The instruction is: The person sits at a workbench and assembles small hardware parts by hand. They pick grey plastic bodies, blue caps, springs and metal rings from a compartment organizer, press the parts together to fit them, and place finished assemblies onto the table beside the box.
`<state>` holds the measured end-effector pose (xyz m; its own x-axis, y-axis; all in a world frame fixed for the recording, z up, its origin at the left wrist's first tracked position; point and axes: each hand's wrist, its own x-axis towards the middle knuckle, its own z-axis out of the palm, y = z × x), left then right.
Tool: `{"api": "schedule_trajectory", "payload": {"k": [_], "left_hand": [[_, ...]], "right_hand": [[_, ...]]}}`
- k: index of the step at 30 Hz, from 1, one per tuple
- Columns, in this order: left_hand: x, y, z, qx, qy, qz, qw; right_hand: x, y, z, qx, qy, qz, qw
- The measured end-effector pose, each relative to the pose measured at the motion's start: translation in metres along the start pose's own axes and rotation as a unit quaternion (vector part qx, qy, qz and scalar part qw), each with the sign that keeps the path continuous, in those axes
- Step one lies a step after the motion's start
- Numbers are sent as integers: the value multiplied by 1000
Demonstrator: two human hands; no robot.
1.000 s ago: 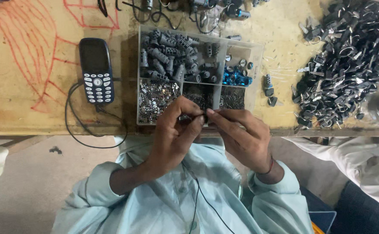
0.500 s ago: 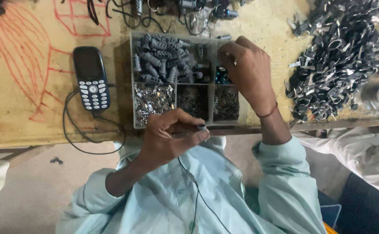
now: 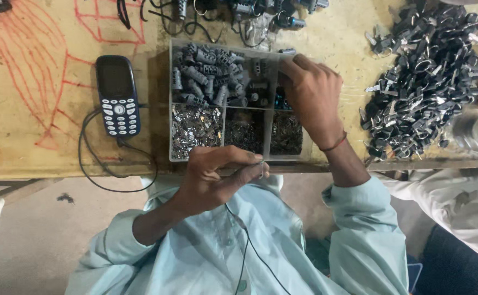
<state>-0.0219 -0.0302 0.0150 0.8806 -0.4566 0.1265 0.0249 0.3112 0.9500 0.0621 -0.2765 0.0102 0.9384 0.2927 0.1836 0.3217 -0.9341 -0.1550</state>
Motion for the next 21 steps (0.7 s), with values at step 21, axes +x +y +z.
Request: {"api": "schedule_trajectory", "payload": {"k": [21], "left_hand": [[10, 12, -4, 275, -69, 267, 921]], "right_hand": [[-92, -51, -89, 495, -90, 76, 861]]}}
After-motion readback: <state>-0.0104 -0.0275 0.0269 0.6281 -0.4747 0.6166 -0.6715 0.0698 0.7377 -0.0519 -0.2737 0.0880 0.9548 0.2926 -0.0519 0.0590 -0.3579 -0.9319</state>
